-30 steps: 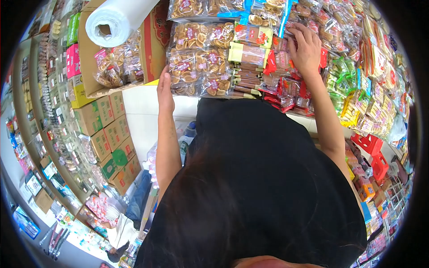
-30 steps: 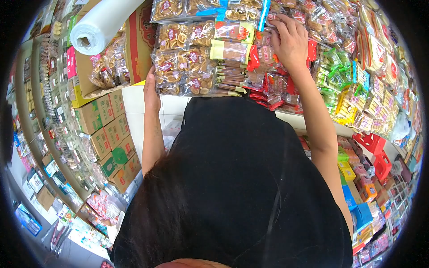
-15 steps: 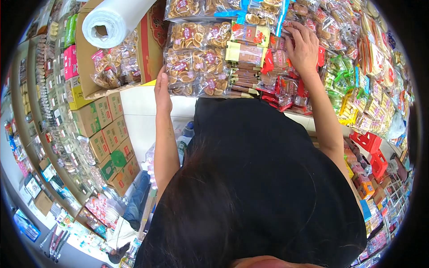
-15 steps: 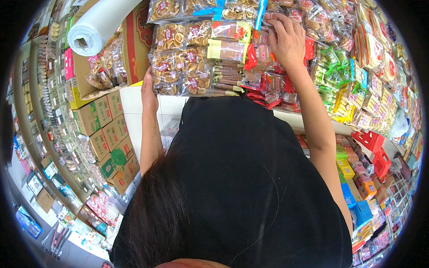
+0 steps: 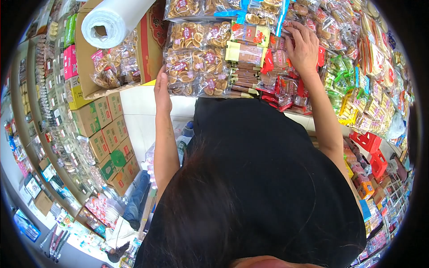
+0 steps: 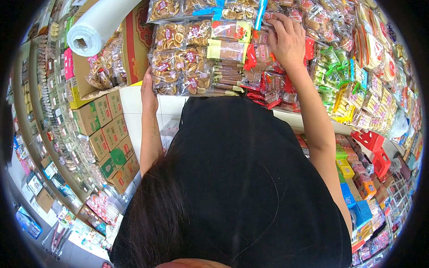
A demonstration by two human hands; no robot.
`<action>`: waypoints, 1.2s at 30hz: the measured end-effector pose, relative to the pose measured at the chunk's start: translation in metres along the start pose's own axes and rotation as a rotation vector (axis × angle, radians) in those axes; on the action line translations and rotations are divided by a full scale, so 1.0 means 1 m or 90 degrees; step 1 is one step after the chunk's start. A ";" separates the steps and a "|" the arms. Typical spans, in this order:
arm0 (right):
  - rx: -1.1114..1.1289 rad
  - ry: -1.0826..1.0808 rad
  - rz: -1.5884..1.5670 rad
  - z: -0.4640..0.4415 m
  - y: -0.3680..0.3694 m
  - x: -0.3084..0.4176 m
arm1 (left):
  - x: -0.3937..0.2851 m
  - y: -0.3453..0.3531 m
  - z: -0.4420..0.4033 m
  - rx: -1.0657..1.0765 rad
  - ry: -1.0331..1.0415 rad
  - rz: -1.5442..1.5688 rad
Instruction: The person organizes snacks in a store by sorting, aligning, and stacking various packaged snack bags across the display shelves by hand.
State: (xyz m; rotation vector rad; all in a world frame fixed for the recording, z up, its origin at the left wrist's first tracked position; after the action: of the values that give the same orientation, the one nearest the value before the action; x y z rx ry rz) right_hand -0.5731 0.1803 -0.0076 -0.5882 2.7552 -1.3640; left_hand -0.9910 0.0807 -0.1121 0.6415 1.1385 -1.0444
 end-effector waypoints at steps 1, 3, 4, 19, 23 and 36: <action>0.002 0.001 0.001 0.000 0.000 0.000 | -0.001 0.000 0.000 -0.001 0.001 0.002; 0.003 0.002 0.003 0.000 0.000 0.000 | 0.001 0.000 0.000 -0.002 0.001 0.003; 0.004 0.002 0.004 0.000 0.000 0.000 | 0.001 -0.001 -0.001 -0.002 0.001 0.004; 0.005 0.003 0.000 -0.001 -0.001 0.001 | -0.002 0.001 0.002 -0.011 -0.009 0.006; 0.000 0.001 -0.001 0.000 0.000 0.000 | -0.005 0.001 0.003 -0.010 -0.005 -0.006; 0.000 0.004 -0.009 -0.001 -0.001 0.002 | -0.004 0.001 0.003 -0.014 -0.017 0.022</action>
State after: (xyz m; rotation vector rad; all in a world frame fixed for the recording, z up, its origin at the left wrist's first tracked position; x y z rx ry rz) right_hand -0.5745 0.1797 -0.0056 -0.6049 2.7617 -1.3715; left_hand -0.9886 0.0799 -0.1072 0.6262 1.1099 -1.0079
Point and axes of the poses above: each hand's wrist, its own z-axis away from the middle knuckle, its own y-axis out of the palm, x = y × z, the point moved 8 cm from there along -z, towards the middle knuckle, and after that the axes turned 10 degrees about -x, right-handed, at the moved point
